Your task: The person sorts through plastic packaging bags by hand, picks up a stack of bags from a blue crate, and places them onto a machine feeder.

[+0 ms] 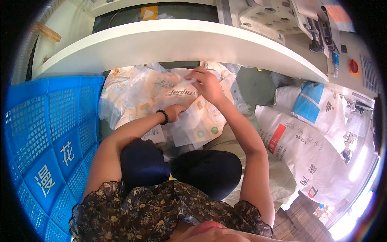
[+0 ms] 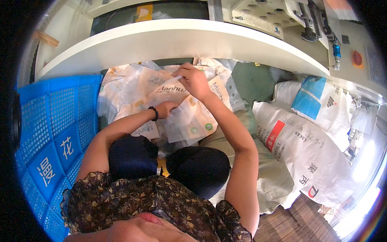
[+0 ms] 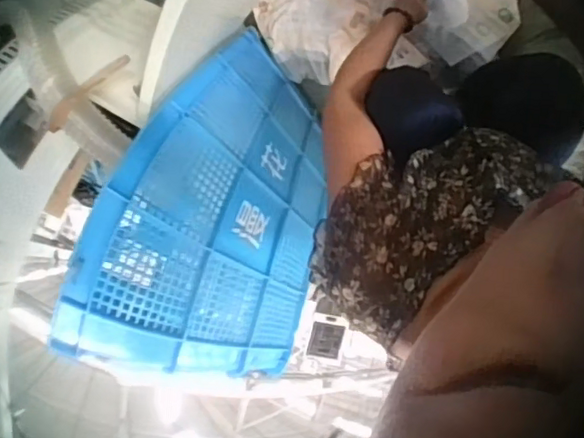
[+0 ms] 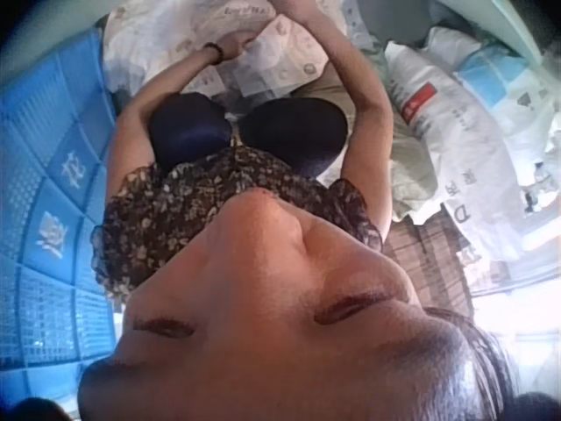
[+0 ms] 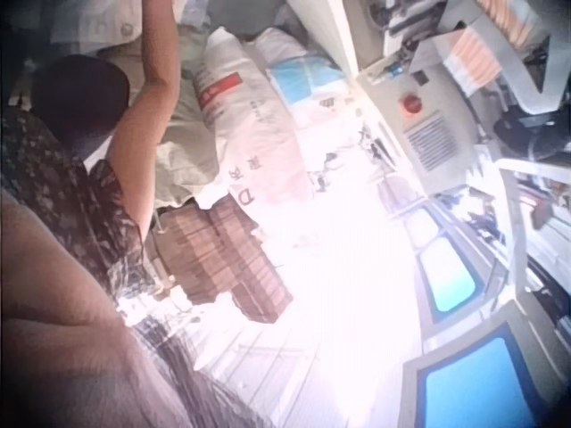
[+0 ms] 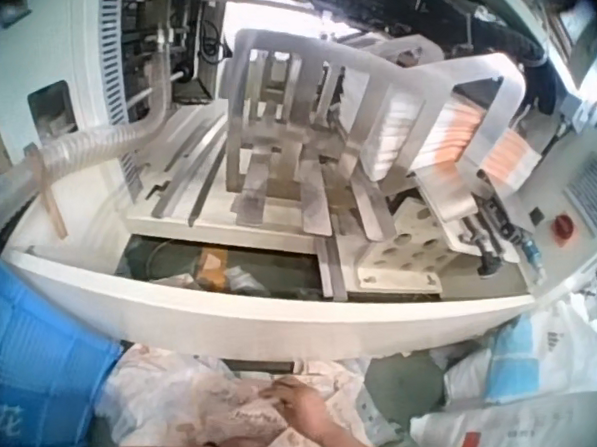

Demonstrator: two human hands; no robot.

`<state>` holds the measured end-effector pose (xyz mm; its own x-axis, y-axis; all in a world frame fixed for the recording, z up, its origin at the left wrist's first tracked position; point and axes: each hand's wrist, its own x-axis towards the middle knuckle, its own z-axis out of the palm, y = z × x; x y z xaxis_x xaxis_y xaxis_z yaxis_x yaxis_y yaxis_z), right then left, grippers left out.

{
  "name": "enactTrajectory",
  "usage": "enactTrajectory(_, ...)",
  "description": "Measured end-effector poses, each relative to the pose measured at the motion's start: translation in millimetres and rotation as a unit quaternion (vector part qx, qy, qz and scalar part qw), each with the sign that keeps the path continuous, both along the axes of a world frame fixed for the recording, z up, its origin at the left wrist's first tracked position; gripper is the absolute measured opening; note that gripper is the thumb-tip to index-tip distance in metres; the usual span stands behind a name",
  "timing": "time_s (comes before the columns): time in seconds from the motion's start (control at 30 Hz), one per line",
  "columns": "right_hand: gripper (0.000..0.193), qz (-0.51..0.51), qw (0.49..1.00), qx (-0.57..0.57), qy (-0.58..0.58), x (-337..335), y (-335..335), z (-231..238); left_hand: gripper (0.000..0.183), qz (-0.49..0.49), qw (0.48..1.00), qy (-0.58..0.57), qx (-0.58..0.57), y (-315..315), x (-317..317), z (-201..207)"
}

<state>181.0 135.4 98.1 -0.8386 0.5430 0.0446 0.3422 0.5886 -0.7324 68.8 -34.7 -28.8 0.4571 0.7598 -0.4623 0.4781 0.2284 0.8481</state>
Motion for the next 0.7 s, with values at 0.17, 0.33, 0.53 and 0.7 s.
enactTrajectory(0.17,0.027,-0.132,0.974,0.156,0.101,76,-25,129,0.051,0.175,0.963,-0.090,-0.183,0,-15,-6)
enactTrajectory(0.33,0.029,-0.051,0.989,-0.021,0.139,149,-59,164,0.054,0.429,0.690,-0.455,-0.365,10,-49,-2)
enactTrajectory(0.53,0.047,-0.071,0.992,-0.089,-0.050,196,-71,106,0.058,0.468,0.436,-0.681,-0.357,34,-77,31)
enactTrajectory(0.7,0.048,-0.092,0.989,-0.066,-0.091,205,-72,82,0.061,0.419,0.564,-0.626,-0.340,34,-94,63)
